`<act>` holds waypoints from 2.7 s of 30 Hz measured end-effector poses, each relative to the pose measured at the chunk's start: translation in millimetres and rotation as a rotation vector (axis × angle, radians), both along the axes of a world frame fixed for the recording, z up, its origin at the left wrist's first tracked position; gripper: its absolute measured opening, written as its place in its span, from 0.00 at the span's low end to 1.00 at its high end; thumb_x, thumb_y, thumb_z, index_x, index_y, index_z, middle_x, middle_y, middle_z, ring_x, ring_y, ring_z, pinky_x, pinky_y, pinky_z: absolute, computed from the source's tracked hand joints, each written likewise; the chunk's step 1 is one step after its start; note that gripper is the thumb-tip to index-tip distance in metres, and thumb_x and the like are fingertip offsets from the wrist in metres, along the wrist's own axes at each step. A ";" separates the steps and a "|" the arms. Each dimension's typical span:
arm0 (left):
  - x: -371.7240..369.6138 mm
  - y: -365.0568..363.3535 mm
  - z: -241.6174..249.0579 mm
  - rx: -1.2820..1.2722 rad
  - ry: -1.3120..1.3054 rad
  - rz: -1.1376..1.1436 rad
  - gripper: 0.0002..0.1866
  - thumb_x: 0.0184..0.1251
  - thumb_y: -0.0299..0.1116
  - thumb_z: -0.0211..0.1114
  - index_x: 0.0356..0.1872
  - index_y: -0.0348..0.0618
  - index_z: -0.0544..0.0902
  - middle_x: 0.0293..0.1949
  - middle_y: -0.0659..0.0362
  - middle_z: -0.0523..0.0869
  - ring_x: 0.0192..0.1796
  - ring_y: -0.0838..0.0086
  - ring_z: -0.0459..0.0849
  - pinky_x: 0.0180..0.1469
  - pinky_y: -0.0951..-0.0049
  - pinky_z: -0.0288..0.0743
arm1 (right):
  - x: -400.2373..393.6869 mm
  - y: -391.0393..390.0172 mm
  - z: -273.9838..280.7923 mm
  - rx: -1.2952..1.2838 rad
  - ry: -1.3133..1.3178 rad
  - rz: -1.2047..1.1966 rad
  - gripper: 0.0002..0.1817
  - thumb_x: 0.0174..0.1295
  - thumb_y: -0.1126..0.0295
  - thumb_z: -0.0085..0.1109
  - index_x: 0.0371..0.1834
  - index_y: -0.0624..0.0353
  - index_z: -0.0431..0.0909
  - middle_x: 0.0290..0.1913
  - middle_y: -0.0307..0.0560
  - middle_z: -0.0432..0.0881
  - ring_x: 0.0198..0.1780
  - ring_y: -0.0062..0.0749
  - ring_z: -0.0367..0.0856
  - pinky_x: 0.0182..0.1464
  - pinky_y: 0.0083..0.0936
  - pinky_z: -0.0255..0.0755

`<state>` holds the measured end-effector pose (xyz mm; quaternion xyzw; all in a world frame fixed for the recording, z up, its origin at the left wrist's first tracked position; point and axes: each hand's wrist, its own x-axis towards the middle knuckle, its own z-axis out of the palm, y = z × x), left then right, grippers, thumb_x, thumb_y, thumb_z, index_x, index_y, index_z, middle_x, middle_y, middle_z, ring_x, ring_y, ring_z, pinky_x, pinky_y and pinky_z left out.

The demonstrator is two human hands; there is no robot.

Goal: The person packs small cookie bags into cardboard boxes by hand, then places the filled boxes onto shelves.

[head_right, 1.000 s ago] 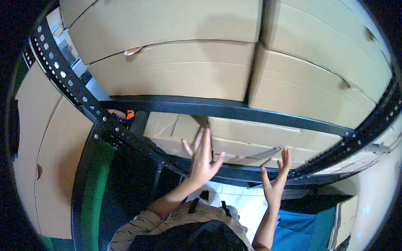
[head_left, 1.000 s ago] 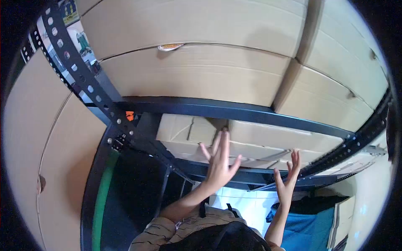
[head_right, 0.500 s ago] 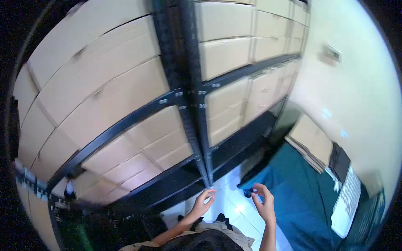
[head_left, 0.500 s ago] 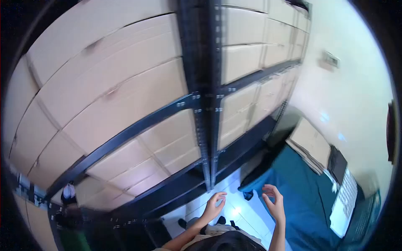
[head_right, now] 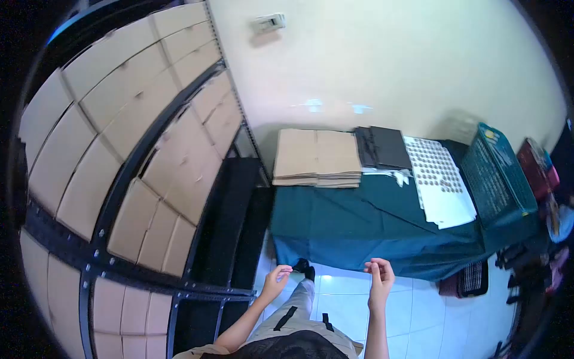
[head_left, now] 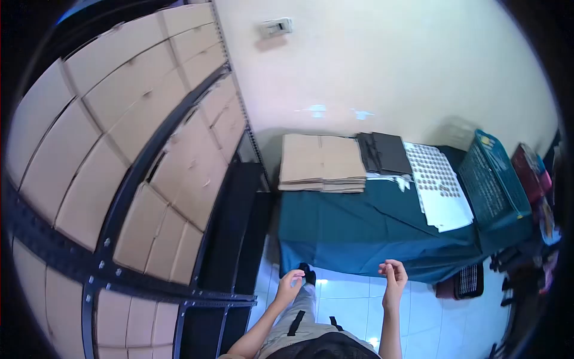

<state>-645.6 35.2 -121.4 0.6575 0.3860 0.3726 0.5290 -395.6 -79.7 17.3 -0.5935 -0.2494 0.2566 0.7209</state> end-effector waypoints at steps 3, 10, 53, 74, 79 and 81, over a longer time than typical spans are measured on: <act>43.6 47.6 -9.1 0.083 0.031 -0.078 0.10 0.58 0.20 0.55 0.41 0.34 0.76 0.40 0.50 0.81 0.44 0.66 0.82 0.47 0.73 0.75 | 28.1 8.4 -8.0 -0.044 0.011 -0.083 0.06 0.63 0.74 0.50 0.38 0.64 0.75 0.30 0.44 0.79 0.31 0.21 0.75 0.38 0.18 0.71; 152.8 203.4 1.5 0.448 0.362 -0.044 0.17 0.54 0.29 0.60 0.47 0.41 0.73 0.45 0.53 0.78 0.50 0.60 0.76 0.55 0.57 0.66 | 124.1 66.3 -18.3 -0.009 0.151 -0.270 0.06 0.64 0.72 0.50 0.37 0.61 0.75 0.30 0.40 0.78 0.29 0.16 0.73 0.34 0.14 0.67; 481.8 141.6 152.8 -0.498 -0.446 -0.189 0.07 0.63 0.29 0.61 0.40 0.39 0.77 0.35 0.66 0.79 0.37 0.88 0.75 0.38 0.86 0.69 | 361.2 175.3 -2.6 -0.055 -0.042 0.590 0.52 0.44 0.68 0.71 0.68 0.60 0.41 0.67 0.54 0.50 0.70 0.39 0.49 0.66 0.36 0.51; 498.4 126.0 139.5 -0.254 -0.442 0.294 0.10 0.65 0.30 0.58 0.38 0.31 0.80 0.29 0.64 0.80 0.30 0.87 0.75 0.31 0.86 0.67 | 440.0 132.8 6.8 -0.109 0.075 0.288 0.14 0.60 0.79 0.46 0.50 0.70 0.71 0.43 0.46 0.79 0.42 0.21 0.76 0.45 0.16 0.69; 496.0 112.9 151.4 -0.046 -0.239 0.243 0.08 0.64 0.28 0.59 0.36 0.32 0.81 0.23 0.68 0.77 0.25 0.90 0.69 0.24 0.87 0.61 | 441.2 135.0 35.3 -0.067 0.212 0.630 0.21 0.57 0.81 0.51 0.56 0.67 0.64 0.51 0.47 0.73 0.55 0.27 0.70 0.56 0.22 0.63; 500.9 105.5 150.2 0.001 -0.266 0.165 0.07 0.63 0.27 0.60 0.34 0.32 0.81 0.23 0.70 0.75 0.24 0.91 0.65 0.24 0.87 0.57 | 424.7 144.5 41.7 0.025 0.130 0.538 0.24 0.57 0.82 0.51 0.58 0.66 0.62 0.54 0.50 0.70 0.58 0.30 0.67 0.59 0.24 0.61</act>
